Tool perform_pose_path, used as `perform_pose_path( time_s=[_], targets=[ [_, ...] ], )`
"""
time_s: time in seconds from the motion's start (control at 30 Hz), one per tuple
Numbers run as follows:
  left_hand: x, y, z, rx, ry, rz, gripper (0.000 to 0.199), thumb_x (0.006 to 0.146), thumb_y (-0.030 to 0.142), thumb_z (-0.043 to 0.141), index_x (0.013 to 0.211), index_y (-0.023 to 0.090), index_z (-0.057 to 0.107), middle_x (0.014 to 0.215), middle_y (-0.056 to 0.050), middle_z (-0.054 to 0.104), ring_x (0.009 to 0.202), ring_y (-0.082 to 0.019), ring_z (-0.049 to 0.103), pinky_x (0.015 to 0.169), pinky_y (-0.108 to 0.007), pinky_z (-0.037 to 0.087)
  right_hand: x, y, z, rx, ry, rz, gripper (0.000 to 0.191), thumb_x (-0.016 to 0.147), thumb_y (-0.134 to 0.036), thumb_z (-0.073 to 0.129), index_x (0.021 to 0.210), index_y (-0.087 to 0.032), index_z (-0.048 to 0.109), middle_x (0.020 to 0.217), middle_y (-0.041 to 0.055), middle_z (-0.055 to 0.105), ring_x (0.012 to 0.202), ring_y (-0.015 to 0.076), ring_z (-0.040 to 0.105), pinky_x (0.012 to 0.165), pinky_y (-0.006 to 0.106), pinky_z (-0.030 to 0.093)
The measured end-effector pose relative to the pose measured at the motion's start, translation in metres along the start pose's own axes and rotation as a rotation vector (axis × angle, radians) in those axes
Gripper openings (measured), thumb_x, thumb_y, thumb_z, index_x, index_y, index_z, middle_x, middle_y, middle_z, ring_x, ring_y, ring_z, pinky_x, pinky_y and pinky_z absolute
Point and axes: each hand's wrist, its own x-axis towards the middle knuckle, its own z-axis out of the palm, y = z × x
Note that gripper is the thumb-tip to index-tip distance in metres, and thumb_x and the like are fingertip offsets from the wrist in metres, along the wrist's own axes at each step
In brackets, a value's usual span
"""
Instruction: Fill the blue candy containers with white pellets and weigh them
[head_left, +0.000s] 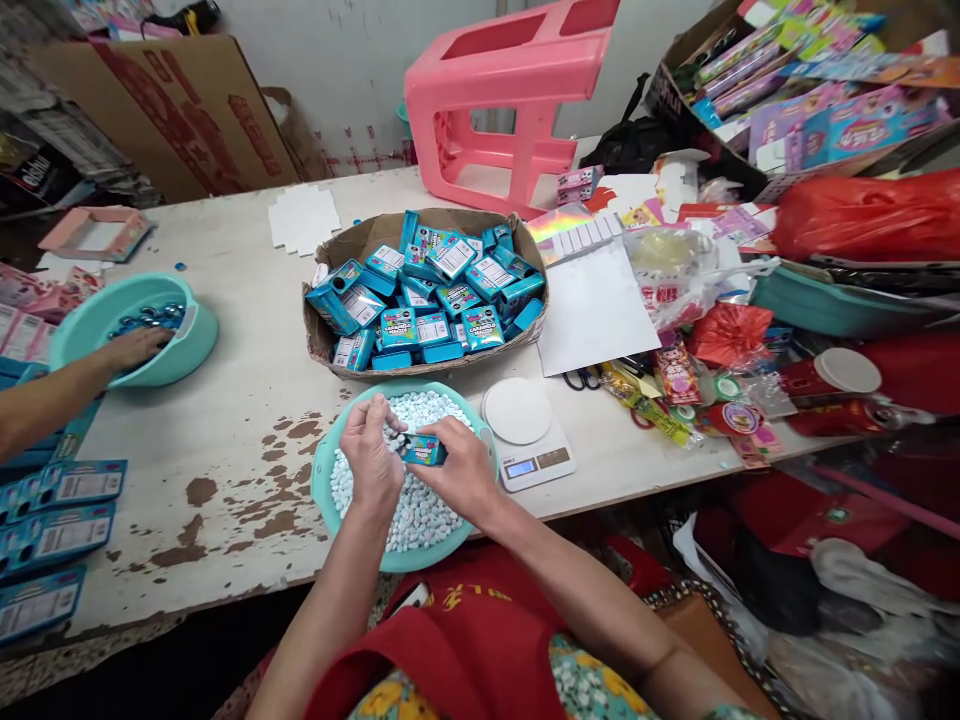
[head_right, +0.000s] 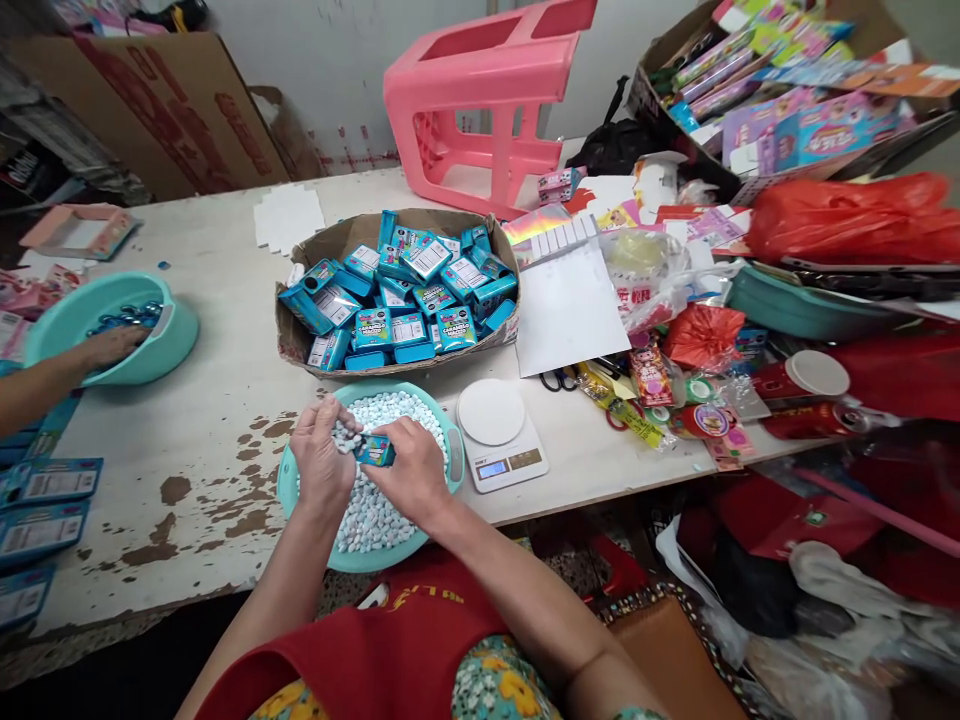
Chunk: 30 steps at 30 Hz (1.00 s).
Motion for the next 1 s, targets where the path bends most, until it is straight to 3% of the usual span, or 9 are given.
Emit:
perform_pose_path(
  time_s=[0.17,0.3,0.47,0.6,0.7,0.8,0.9,0.97,1.0],
  targets=[
    [0.001,0.005,0.005,-0.028,-0.03,0.046,0.024,0.081,0.031,0.062,0.068,0.017,0.048,0.054,0.006,0.044,0.049,-0.008,0.045,0.052,-0.021,0.041,0.005,-0.002,-0.003,0.048,0.001,-0.031,0.029,0.068,-0.021,0.072,0.095,-0.024,0.063,0.092,0.0027,0.064,0.091,0.0211,0.059,0.079,0.032,0.047],
    [0.006,-0.003,0.008,0.041,0.033,0.046,0.028,0.081,0.034,0.063,0.065,0.017,0.048,0.053,0.005,0.044,0.05,-0.007,0.046,0.053,-0.021,0.042,0.009,0.005,0.001,0.063,-0.014,0.003,0.026,0.068,-0.02,0.072,0.093,-0.023,0.064,0.089,0.0023,0.064,0.087,0.0203,0.06,0.077,0.031,0.047],
    [0.007,0.008,0.009,-0.072,-0.035,-0.044,0.035,0.078,0.035,0.066,0.065,0.019,0.038,0.051,0.008,0.03,0.041,-0.005,0.032,0.038,-0.017,0.027,0.014,0.006,0.004,0.079,-0.03,-0.016,0.029,0.068,-0.021,0.074,0.096,-0.024,0.064,0.092,0.0025,0.064,0.091,0.0206,0.059,0.079,0.032,0.047],
    [0.008,0.018,-0.001,-0.1,-0.065,-0.102,0.031,0.079,0.036,0.064,0.068,0.019,0.042,0.051,0.009,0.024,0.04,-0.005,0.026,0.036,-0.016,0.022,0.013,0.005,-0.013,0.232,-0.045,-0.021,0.032,0.065,-0.024,0.078,0.095,-0.023,0.065,0.091,0.0019,0.065,0.09,0.0196,0.06,0.081,0.032,0.049],
    [0.019,0.003,-0.019,0.199,-0.087,-0.034,0.023,0.08,0.04,0.06,0.073,0.02,0.051,0.051,0.006,0.036,0.044,-0.009,0.038,0.043,-0.02,0.034,0.004,0.019,-0.044,0.431,-0.032,0.073,0.037,0.064,-0.032,0.08,0.097,-0.023,0.065,0.095,0.0022,0.064,0.089,0.0191,0.062,0.079,0.031,0.051],
    [0.042,-0.02,-0.026,0.78,-0.248,0.171,0.017,0.075,0.038,0.064,0.078,0.021,0.061,0.075,-0.004,0.062,0.076,-0.02,0.058,0.071,-0.032,0.047,-0.005,0.054,-0.077,0.417,0.086,0.217,0.038,0.066,-0.037,0.078,0.098,-0.022,0.064,0.096,0.0032,0.064,0.088,0.0203,0.063,0.077,0.032,0.051],
    [0.074,-0.037,0.0,1.07,-0.395,0.439,0.022,0.081,0.036,0.055,0.097,0.023,0.064,0.107,-0.008,0.063,0.106,-0.026,0.055,0.094,-0.038,0.04,-0.003,0.102,-0.096,0.219,0.275,0.285,0.036,0.068,-0.038,0.076,0.097,-0.021,0.064,0.096,0.0048,0.063,0.091,0.0224,0.061,0.081,0.036,0.049],
    [0.097,-0.047,0.032,1.166,-0.51,0.452,0.032,0.084,0.039,0.05,0.11,0.023,0.06,0.117,-0.009,0.061,0.113,-0.027,0.052,0.095,-0.038,0.039,0.004,0.132,-0.097,0.124,0.355,0.283,0.036,0.069,-0.038,0.075,0.097,-0.02,0.064,0.096,0.0056,0.062,0.092,0.023,0.06,0.082,0.038,0.048],
    [0.108,-0.052,0.049,1.236,-0.574,0.385,0.038,0.083,0.043,0.05,0.113,0.022,0.059,0.119,-0.011,0.06,0.113,-0.029,0.053,0.093,-0.039,0.04,0.008,0.145,-0.096,0.098,0.372,0.272,0.035,0.069,-0.038,0.075,0.097,-0.019,0.063,0.096,0.0059,0.061,0.093,0.023,0.06,0.083,0.039,0.048]
  ],
)
